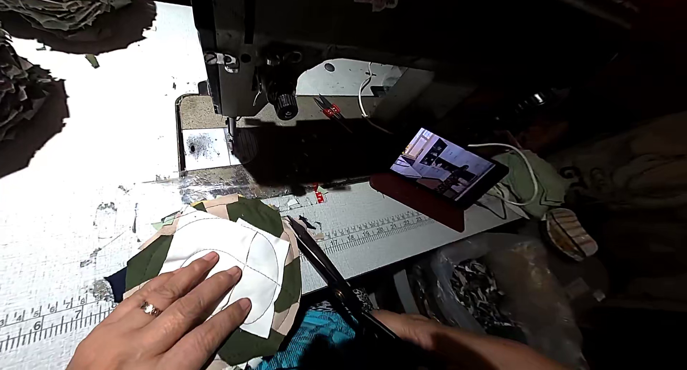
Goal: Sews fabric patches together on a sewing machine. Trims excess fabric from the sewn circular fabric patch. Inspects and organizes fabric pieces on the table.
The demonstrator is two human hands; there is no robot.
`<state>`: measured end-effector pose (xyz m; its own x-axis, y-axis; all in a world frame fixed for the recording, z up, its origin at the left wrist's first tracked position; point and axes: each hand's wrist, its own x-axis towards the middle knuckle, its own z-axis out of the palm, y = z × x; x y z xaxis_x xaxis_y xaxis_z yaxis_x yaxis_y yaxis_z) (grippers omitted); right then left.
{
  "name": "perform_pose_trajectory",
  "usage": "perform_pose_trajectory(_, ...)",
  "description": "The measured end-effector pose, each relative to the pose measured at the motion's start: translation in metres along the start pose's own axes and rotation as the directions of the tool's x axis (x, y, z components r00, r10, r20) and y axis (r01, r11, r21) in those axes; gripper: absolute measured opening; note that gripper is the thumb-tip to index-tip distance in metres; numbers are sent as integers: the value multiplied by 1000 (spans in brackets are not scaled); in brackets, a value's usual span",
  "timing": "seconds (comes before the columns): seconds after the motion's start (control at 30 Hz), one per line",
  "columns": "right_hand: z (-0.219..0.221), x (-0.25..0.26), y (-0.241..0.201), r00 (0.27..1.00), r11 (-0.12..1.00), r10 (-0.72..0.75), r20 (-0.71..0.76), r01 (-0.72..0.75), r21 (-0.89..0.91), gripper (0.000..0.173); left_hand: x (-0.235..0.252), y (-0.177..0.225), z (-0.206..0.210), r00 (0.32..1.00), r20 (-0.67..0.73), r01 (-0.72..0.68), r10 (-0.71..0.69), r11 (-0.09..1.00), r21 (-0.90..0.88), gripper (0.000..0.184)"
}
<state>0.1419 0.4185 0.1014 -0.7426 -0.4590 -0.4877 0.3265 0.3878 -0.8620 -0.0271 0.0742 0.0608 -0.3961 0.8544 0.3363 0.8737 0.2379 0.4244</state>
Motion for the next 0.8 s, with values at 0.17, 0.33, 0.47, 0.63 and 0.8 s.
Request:
perform_pose_trajectory(0.17, -2, -2, 6, 999, 999, -47, 7, 48, -19, 73, 0, 1, 3, 1000, -3, -24, 25, 995, 100, 35)
perform_pose_trajectory(0.33, -1, -8, 5, 999, 999, -32, 12, 33, -13, 71, -2, 4, 6, 999, -32, -14, 18, 992, 129, 32)
perform_pose_trajectory(0.47, 1, -14, 3, 999, 998, 43, 16, -44, 33, 76, -4, 6, 7, 998, -52, -12, 21, 987, 161, 33)
perform_pose_trajectory(0.63, 5, -20, 0, 995, 995, 99, 1, -99, 19, 81, -5, 4, 11, 994, -113, 4, 8, 994, 107, 33)
perform_pose_trajectory(0.8, 5, -22, -10, 997, 992, 81, 14, -79, -103, 96, -6, 5, 20, 952, -306, 3, 16, 998, 62, 31)
